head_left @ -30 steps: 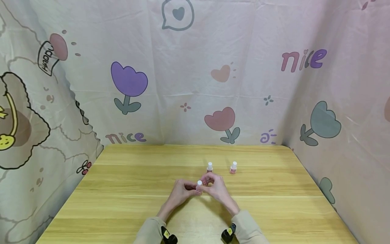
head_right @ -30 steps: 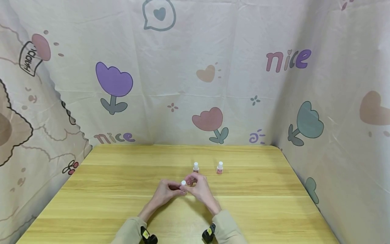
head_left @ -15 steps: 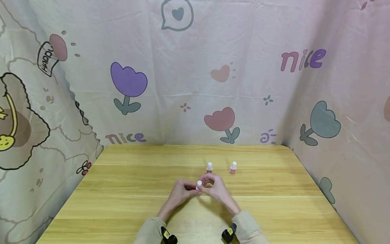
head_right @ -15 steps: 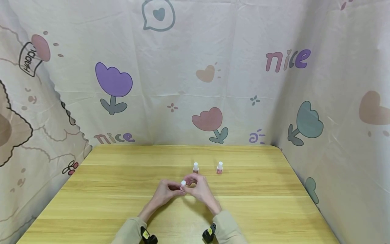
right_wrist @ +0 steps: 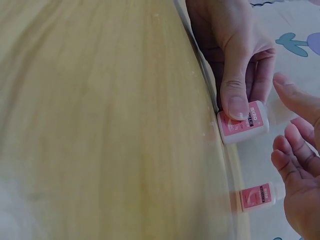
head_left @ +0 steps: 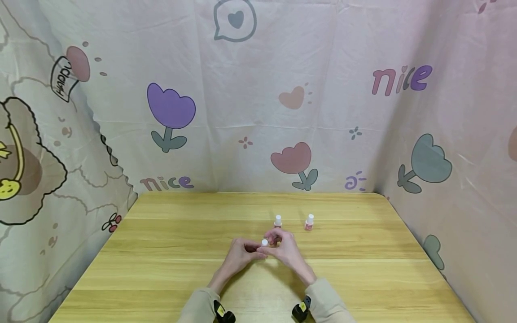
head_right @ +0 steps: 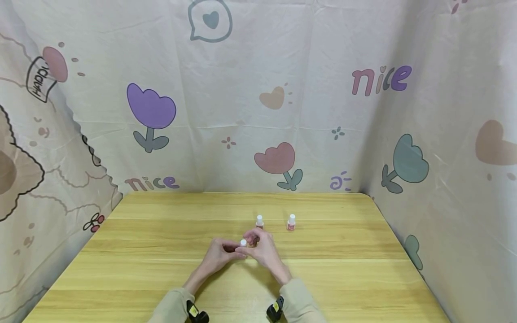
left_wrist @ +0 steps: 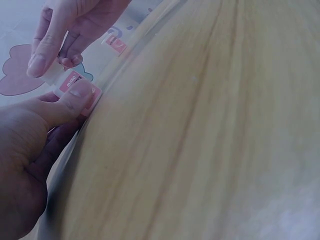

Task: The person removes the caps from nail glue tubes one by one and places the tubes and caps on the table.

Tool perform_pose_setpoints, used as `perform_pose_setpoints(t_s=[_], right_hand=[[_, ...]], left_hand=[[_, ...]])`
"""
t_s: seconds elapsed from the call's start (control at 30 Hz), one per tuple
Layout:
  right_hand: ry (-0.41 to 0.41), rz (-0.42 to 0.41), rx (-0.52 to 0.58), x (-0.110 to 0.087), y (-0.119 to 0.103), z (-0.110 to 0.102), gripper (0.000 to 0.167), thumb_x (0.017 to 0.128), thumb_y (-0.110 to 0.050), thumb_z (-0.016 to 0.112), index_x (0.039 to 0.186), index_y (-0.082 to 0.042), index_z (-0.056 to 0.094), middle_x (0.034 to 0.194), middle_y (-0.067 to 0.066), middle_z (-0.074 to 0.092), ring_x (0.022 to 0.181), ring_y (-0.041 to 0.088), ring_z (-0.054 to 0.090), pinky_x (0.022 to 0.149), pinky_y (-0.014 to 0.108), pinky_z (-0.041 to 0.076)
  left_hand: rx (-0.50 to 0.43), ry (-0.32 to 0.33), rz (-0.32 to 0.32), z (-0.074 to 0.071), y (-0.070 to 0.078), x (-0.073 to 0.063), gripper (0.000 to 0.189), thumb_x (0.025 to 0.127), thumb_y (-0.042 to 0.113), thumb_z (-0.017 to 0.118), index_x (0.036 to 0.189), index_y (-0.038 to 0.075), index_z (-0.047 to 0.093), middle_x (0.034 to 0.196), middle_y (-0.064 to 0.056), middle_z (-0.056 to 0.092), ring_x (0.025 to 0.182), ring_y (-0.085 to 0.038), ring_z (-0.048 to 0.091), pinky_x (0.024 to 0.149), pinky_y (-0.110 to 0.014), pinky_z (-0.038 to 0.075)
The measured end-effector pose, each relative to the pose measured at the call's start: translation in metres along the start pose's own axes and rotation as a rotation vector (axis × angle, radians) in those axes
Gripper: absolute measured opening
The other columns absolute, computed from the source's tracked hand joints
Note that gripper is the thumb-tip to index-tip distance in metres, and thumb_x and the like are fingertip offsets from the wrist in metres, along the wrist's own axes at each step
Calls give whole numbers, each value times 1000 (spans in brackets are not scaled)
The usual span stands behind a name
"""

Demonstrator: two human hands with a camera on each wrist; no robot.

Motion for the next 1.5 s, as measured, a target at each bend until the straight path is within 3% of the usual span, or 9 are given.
perform_pose_setpoints(t_s=[0.3, 0.7, 1.0, 1.27, 1.5], right_hand=[[0, 43, -3, 0, 1, -2, 27, 74, -14, 89, 89, -6, 68, 85, 7, 68, 73, 3, 57, 68, 17, 51], [-14, -17, 51, -1, -1, -3, 19, 77, -8, 86, 89, -6, 71, 87, 11, 70, 76, 1, 61, 74, 22, 56], [-52, -38, 81, -1, -1, -2, 17, 79, -4, 83, 93, -4, 73, 93, 14, 72, 80, 6, 64, 82, 29, 59], [-28, -19, 5, -1, -1, 0, 27, 76, -15, 88, 92, -7, 68, 88, 6, 70, 78, 3, 61, 74, 21, 55], [3, -66, -18, 0, -6, -1, 22, 75, -10, 88, 87, -6, 70, 84, 8, 70, 75, 3, 60, 71, 27, 57]], left_hand=[[-54, 14, 8, 0, -1, 0, 17, 77, 16, 86, 93, 9, 81, 87, -9, 79, 73, -11, 73, 67, -18, 56], [-22, 5, -12, 1, 0, 0, 15, 79, 17, 86, 91, 9, 81, 87, -9, 80, 74, -3, 71, 68, -18, 57], [-12, 9, -19, 0, -1, 0, 18, 78, 18, 86, 93, 8, 81, 88, -9, 80, 74, -3, 72, 69, -19, 57], [-11, 20, 14, -1, -1, 0, 18, 77, 18, 87, 91, 7, 81, 86, -10, 79, 72, 0, 69, 65, -18, 57], [-4, 18, 4, 0, -1, 1, 16, 78, 18, 87, 90, 10, 81, 86, -8, 80, 72, 0, 70, 66, -18, 56]])
Point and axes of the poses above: each hand's wrist, its own x-axis towards the middle knuckle, its own z-axis out of the palm, y = z × x, the point moved 6 cm from there along x, towards the middle knuckle
